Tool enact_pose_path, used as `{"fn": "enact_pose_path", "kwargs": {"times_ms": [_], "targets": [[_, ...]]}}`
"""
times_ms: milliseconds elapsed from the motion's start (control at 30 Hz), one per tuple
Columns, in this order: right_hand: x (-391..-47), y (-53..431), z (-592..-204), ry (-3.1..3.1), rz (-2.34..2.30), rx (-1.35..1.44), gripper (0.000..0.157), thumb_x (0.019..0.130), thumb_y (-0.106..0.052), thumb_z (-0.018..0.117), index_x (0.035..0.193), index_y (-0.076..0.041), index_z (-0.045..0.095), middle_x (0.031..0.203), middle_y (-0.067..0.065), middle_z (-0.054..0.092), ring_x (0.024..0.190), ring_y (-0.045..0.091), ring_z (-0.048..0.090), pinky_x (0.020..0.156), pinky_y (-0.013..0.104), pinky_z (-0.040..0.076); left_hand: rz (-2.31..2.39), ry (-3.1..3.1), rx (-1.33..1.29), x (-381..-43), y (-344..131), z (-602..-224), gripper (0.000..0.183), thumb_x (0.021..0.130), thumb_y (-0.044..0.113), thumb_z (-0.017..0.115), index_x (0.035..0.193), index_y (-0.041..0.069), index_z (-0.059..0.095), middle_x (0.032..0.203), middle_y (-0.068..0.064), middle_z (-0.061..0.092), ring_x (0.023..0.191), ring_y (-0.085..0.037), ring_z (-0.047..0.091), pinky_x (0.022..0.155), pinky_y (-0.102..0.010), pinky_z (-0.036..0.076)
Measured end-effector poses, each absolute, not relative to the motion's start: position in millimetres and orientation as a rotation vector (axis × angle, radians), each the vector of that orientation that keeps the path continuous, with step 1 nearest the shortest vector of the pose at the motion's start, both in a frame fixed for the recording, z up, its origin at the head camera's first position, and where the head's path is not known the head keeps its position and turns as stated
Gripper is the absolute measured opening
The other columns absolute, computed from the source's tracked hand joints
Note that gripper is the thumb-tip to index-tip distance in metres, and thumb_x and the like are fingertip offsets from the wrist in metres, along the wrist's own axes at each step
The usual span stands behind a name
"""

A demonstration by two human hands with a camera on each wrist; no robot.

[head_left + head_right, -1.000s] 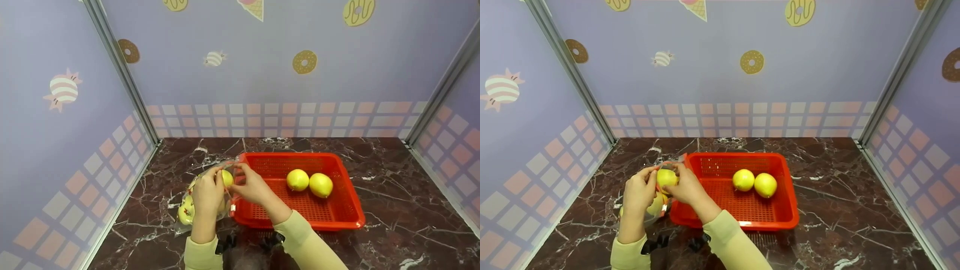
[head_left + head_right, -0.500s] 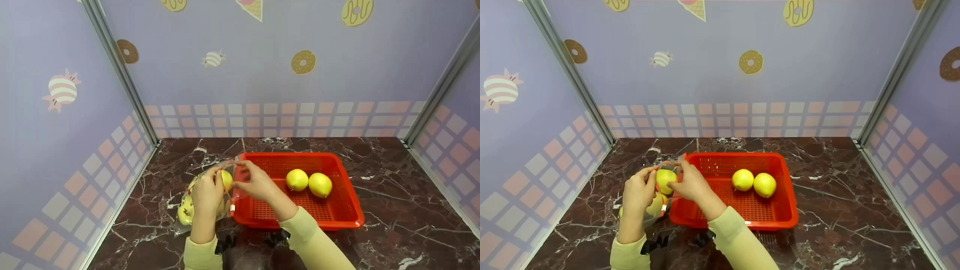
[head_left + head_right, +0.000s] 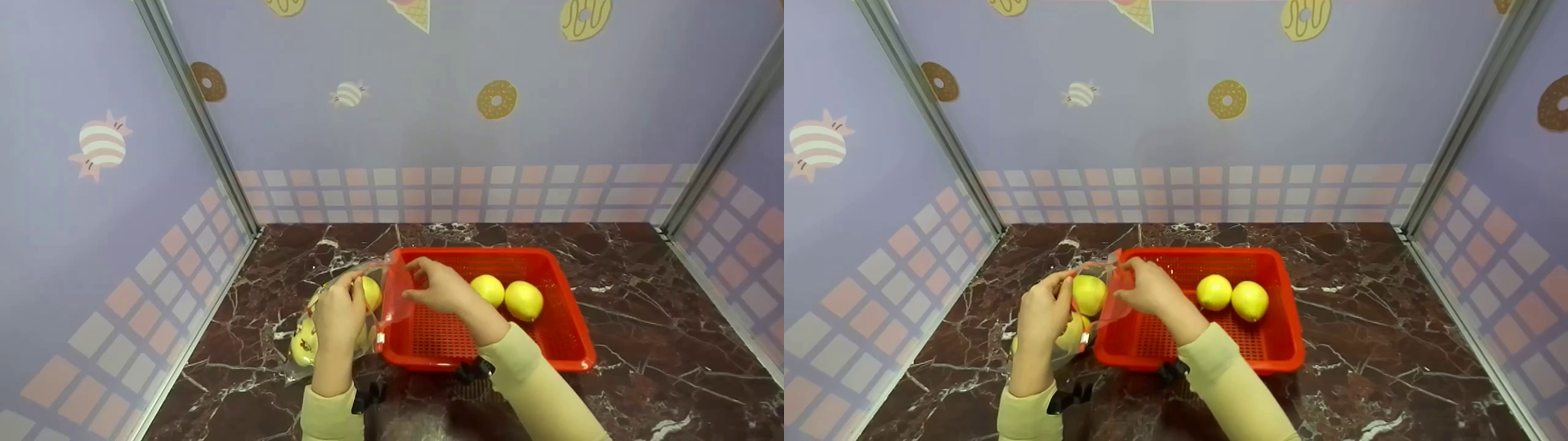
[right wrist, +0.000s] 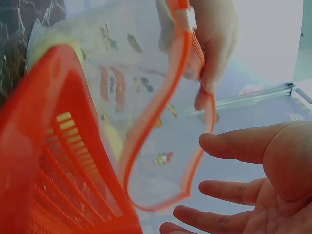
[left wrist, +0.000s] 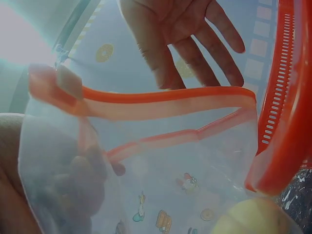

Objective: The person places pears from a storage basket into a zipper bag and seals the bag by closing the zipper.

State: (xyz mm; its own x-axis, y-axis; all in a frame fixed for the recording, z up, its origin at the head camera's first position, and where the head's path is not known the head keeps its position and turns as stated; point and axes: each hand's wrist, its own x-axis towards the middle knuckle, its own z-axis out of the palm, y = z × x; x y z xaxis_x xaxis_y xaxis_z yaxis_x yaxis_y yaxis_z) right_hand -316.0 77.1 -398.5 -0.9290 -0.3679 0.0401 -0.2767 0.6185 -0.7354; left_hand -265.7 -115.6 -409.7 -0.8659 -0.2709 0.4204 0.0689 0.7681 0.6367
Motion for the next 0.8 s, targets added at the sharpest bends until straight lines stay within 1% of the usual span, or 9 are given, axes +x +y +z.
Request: {"fn": "enact_pose_path", "kwargs": {"times_ms": [233,433,600,733,800], "targets": [[-324,92,-395,2.748,-1.123,-0.553,0.051,0.092,-0.022,0.077,0.136,-0.005,0.059,0.132,0.021,0.065,0.124,0.040,0.062,0.104,0.054,0.050,-0.932,-2.470,0.165,-267,-115,-410,0.024,0.101,0.021,0.060,0.116,0.012,0.078,0.105,-0.017,0.079,0.089,-0.043,0.075,0.069,-0.057,0.056],[-333,106,-395,2.760,-1.033,-0.538,0.057,0.092,-0.024,0.076,0.141,-0.006,0.055,0.139,0.024,0.060,0.130,0.042,0.057,0.108,0.056,0.046,-0.933,-2.461,0.162,-266,-114,-409,0.024,0.101,0.021,0.060,0.116,0.013,0.078,0.105,-0.018,0.079,0.088,-0.042,0.075,0.068,-0.056,0.055],[-339,118,-396,2.780,-0.939,-0.472,0.064,0.092,-0.027,0.076,0.146,-0.006,0.051,0.142,0.023,0.057,0.132,0.040,0.056,0.110,0.055,0.045,-0.920,-2.455,0.160,-266,-114,-409,0.024,0.101,0.020,0.060,0.116,0.013,0.078,0.103,-0.019,0.078,0.088,-0.043,0.075,0.068,-0.057,0.055],[-345,129,-396,2.774,-0.882,-0.410,0.067,0.093,-0.028,0.075,0.150,-0.007,0.047,0.150,0.024,0.051,0.138,0.042,0.050,0.114,0.057,0.041,-0.911,-2.446,0.151,-266,-115,-411,0.023,0.100,0.019,0.061,0.114,0.012,0.078,0.101,-0.020,0.078,0.086,-0.044,0.074,0.067,-0.057,0.054],[-348,135,-397,2.771,-0.863,-0.392,0.068,0.092,-0.027,0.075,0.150,-0.006,0.046,0.153,0.026,0.048,0.142,0.043,0.046,0.116,0.057,0.039,-0.914,-2.443,0.151,-266,-115,-411,0.023,0.100,0.020,0.061,0.114,0.012,0.078,0.101,-0.019,0.078,0.086,-0.044,0.074,0.067,-0.057,0.055]]}}
